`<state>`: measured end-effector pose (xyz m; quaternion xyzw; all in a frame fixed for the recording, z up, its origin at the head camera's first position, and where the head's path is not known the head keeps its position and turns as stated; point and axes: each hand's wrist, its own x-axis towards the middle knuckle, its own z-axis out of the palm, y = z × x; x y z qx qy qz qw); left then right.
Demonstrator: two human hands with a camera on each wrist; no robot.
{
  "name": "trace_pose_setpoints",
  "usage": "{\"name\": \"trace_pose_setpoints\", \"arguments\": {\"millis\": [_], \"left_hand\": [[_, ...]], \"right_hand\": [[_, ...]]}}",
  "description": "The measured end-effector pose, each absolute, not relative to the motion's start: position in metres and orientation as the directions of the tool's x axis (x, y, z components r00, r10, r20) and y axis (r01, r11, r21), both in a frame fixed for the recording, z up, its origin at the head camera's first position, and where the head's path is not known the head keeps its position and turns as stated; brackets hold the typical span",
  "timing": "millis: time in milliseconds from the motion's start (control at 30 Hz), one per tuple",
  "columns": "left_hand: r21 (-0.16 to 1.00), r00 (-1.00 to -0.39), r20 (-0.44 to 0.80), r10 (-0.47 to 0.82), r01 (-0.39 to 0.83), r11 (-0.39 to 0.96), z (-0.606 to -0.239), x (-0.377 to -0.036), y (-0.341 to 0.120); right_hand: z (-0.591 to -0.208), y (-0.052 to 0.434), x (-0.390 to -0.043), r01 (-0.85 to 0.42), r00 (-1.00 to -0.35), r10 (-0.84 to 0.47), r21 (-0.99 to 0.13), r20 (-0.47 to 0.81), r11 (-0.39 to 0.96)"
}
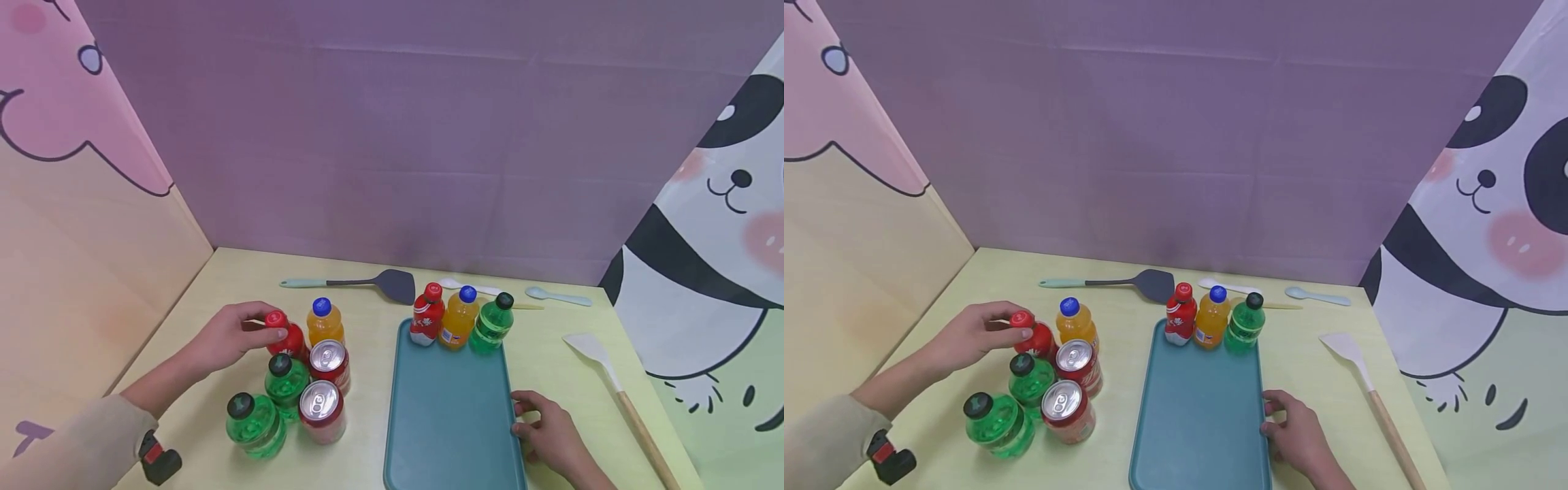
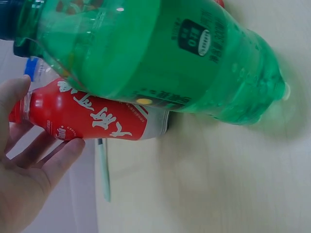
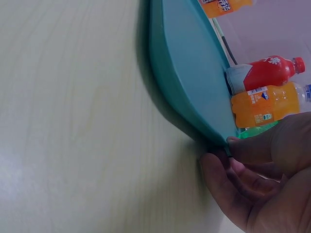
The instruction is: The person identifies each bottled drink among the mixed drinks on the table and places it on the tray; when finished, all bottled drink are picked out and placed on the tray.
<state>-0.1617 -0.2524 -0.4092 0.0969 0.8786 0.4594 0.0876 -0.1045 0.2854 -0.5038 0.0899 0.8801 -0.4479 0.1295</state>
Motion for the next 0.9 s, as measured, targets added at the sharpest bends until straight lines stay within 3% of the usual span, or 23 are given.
{"name": "trace_pose_setpoints", "arguments": {"millis": [433,667,900], "left_hand": [[0.773,-0.988,0.004,0.156,0.102,0.626,-0.357,-0.16,-0.264],[0.714,-0.985,0.107,0.137,0.172,0.679,-0.31,-0.162,-0.264],[0.719,-0.969,0.185,0.164,0.247,0.65,-0.268,-0.168,-0.237]], "right_hand": [[-0.509,0.286,-0.103,0.264,-0.954,0.036,-0.775,-0.298,0.575],[-0.507,0.286,-0.104,0.256,-0.956,0.034,-0.778,-0.29,0.574],[-0.507,0.287,-0.105,0.244,-0.958,0.022,-0.777,-0.284,0.581]]}}
